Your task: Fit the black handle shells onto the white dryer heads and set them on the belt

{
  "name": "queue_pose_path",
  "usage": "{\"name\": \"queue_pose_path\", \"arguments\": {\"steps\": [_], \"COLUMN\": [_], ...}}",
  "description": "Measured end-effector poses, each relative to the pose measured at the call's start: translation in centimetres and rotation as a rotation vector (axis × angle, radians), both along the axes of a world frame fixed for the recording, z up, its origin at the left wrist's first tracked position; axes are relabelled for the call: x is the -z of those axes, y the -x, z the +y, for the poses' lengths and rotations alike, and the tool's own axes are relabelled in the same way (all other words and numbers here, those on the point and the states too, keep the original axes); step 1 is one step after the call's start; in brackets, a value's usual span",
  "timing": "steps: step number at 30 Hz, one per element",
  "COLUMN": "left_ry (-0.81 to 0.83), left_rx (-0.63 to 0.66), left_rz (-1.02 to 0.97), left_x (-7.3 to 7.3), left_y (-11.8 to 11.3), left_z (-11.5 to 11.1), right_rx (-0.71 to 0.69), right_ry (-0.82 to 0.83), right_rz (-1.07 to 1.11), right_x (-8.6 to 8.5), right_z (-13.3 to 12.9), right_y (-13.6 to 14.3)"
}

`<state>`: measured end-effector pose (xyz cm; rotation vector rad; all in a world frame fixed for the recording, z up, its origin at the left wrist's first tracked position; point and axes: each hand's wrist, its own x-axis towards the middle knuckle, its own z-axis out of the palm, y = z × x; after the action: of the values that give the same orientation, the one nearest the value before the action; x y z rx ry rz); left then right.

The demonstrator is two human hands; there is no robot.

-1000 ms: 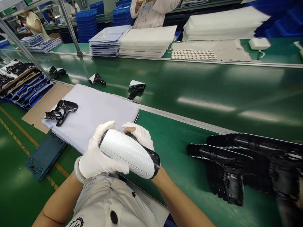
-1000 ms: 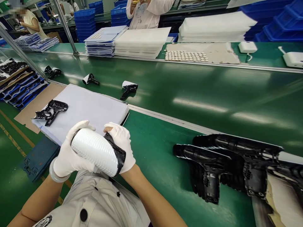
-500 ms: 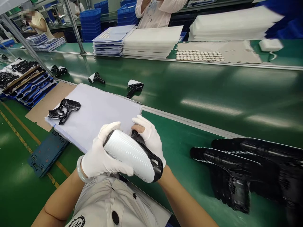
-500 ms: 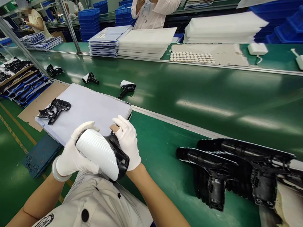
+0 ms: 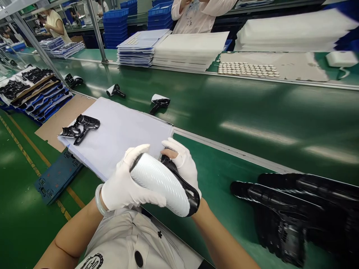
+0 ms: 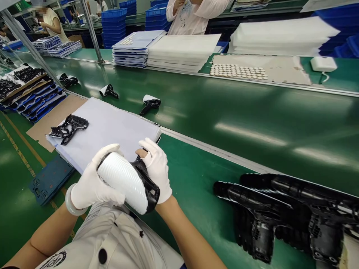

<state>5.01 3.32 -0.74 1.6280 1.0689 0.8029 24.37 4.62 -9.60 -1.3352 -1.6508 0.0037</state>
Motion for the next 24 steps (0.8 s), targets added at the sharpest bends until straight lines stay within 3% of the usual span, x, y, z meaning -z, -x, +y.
{"name": "queue_pose_path", "arguments": {"steps": [5,11,18,24], "left_ry": [0.101,0.164,0.162,0.131], "left_rx": [-0.043,-0.061,-0.065,-0.049], "left_rz": [0.065,0.109,0.115,0.116], "left_x": [-0.7,-1.6,-1.5,-1.4], "left_y": [-0.6,-1.0,-1.1,-0.9], "left_z": [0.0,-0.1,0.0,0.1], "right_rx": [-0.069,-0.086,-0.058,-0.072], "right_ry": [-0.058,0.035,0.123,-0.011], "right_rz": [-0.022,0.057,0.151,-0.005], "right_x": [0.5,0.4,1.1,1.3], "right_z": [-1.0,-1.9,-1.4,-0.8], "right_y": [-0.2,0.1,0.2,-0.5]}}
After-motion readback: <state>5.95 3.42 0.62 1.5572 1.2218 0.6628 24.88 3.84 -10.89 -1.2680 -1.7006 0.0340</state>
